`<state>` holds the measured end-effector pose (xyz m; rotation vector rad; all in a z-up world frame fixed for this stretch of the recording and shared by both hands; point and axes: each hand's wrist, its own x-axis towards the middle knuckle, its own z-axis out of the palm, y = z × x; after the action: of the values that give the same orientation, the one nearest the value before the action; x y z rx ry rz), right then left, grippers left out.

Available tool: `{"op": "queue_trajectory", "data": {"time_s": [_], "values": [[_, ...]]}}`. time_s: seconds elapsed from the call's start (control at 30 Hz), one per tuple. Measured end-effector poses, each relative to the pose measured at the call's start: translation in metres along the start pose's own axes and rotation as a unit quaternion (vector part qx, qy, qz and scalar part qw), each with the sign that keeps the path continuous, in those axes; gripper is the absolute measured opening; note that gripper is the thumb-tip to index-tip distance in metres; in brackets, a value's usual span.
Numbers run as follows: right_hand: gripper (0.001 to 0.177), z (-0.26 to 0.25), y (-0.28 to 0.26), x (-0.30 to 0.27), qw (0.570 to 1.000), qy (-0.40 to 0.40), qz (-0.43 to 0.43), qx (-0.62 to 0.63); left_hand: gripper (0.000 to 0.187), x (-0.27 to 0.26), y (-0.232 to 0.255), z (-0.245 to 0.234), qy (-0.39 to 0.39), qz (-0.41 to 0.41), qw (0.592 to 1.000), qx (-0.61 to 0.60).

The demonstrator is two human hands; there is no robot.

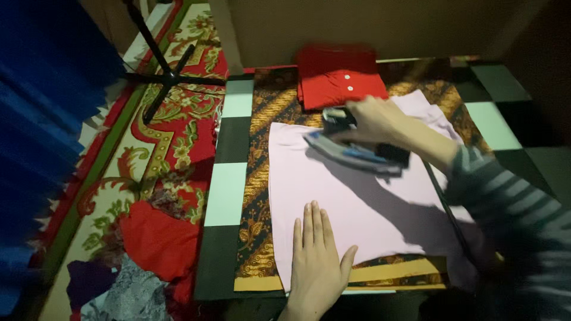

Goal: The person irons a pink t-shirt with a Mickey Mouse graphic on an ironing board. They smooth the fabric with one hand while moving the iron with the other, then flip the shirt to iron the back. Finally, they fold the shirt in half and press the fold with the iron.

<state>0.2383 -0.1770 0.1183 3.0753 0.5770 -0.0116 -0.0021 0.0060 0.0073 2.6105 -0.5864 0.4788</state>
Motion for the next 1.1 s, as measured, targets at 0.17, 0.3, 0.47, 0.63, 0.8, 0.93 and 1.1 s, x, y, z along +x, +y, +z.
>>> {"op": "queue_trajectory", "data": {"time_s": [0.17, 0.3, 0.47, 0.63, 0.8, 0.93, 1.1], "values": [[0.077, 0.001, 0.007, 0.037, 0.998, -0.027, -0.008, 0.063, 0.082, -0.001, 0.000, 0.002, 0.001, -0.005, 1.000, -0.003], [0.085, -0.004, 0.006, 0.027, 0.972, -0.080, -0.148, 0.167, 0.085, 0.001, 0.001, 0.004, 0.014, -0.005, 1.000, 0.004], [0.082, -0.001, -0.022, 0.014, 0.985, -0.086, -0.133, 0.073, 0.084, 0.001, -0.001, 0.003, 0.005, -0.003, 1.000, 0.003], [0.083, -0.001, -0.016, 0.043, 0.999, -0.010, -0.036, 0.033, 0.084, -0.001, 0.000, 0.003, -0.013, -0.011, 1.000, -0.007], [0.082, -0.012, -0.002, 0.042, 0.994, -0.100, -0.035, 0.038, 0.084, 0.003, -0.003, 0.006, -0.012, -0.006, 1.000, 0.003], [0.074, -0.008, 0.014, -0.006, 0.976, -0.198, -0.073, 0.059, 0.084, 0.002, -0.003, 0.008, 0.006, -0.010, 1.000, -0.008], [0.078, -0.001, 0.045, -0.064, 0.986, -0.159, -0.028, 0.031, 0.085, -0.002, -0.003, 0.006, 0.008, -0.005, 1.000, -0.010]]}}
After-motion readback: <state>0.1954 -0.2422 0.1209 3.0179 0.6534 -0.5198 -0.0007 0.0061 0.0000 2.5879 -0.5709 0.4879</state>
